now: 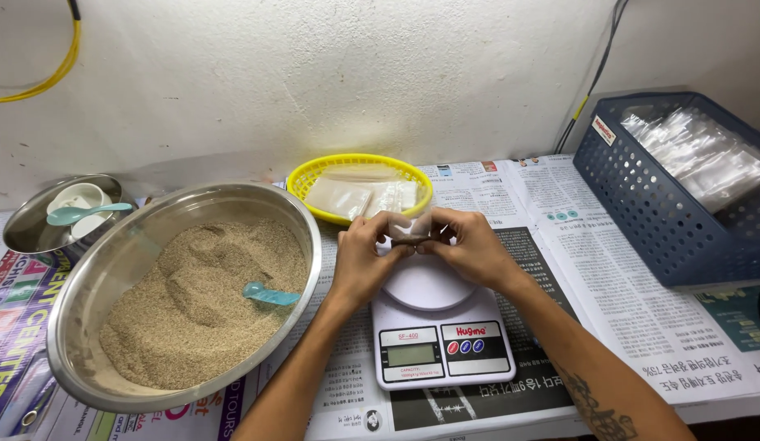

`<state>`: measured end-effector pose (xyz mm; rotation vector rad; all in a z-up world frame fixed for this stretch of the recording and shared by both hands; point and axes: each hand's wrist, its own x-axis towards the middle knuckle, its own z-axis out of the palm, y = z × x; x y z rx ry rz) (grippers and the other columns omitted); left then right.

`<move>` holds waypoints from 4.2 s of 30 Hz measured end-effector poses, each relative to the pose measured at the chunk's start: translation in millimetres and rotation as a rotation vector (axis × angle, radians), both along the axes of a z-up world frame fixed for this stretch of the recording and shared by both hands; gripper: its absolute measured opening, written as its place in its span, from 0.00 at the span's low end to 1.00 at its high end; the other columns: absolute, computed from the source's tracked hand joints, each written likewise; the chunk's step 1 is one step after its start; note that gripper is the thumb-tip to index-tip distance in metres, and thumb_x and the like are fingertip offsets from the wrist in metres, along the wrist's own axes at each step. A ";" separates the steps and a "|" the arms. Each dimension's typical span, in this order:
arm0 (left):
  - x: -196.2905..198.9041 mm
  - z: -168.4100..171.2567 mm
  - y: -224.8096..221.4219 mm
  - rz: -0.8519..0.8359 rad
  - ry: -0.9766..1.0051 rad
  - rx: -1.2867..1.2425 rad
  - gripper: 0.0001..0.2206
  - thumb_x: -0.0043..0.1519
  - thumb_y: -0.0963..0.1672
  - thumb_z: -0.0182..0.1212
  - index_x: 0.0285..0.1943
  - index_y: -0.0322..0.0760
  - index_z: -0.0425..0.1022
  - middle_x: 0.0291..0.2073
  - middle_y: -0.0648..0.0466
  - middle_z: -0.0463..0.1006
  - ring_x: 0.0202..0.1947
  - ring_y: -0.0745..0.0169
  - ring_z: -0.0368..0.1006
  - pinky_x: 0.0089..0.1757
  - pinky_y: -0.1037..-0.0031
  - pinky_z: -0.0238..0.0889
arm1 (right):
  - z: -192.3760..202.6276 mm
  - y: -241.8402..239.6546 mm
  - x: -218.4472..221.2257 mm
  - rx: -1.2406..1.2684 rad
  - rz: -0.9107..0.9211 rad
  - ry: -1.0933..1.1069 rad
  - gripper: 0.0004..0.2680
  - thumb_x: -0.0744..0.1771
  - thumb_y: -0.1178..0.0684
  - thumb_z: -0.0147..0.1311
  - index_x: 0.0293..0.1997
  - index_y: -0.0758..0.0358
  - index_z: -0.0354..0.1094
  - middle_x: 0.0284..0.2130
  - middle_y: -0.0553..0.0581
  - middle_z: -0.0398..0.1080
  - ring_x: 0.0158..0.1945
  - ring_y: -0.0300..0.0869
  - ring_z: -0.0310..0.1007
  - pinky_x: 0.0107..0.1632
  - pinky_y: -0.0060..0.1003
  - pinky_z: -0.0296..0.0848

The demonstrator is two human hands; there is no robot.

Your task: Filling small plastic bags with powder, weighing them on a scale, and sealing them.

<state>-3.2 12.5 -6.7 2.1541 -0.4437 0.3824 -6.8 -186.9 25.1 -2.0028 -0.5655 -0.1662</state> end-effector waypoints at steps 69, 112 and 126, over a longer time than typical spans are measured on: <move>-4.9 0.6 -0.1 -0.024 0.058 -0.043 0.16 0.52 0.51 0.75 0.46 0.56 0.78 0.32 0.69 0.82 0.40 0.64 0.70 0.46 0.68 0.57 | 6.1 -7.2 -3.2 0.321 -0.116 -0.100 0.01 0.66 0.61 0.62 0.39 0.65 0.76 0.24 0.57 0.74 0.28 0.36 0.70 0.28 0.26 0.76; -8.1 0.0 -14.5 -0.042 -0.195 -0.340 0.08 0.51 0.49 0.77 0.31 0.48 0.82 0.25 0.60 0.79 0.31 0.62 0.71 0.43 0.74 0.66 | -7.2 -2.4 -7.2 0.285 -0.068 0.007 0.06 0.66 0.53 0.65 0.31 0.64 0.76 0.20 0.53 0.69 0.30 0.33 0.67 0.31 0.27 0.75; -13.2 3.8 -16.7 -0.093 -0.055 -0.451 0.07 0.53 0.46 0.77 0.26 0.44 0.83 0.22 0.58 0.74 0.31 0.68 0.68 0.45 0.75 0.65 | 0.4 1.2 -8.3 0.409 -0.040 0.139 0.06 0.62 0.55 0.69 0.37 0.63 0.77 0.27 0.51 0.73 0.34 0.32 0.67 0.35 0.25 0.78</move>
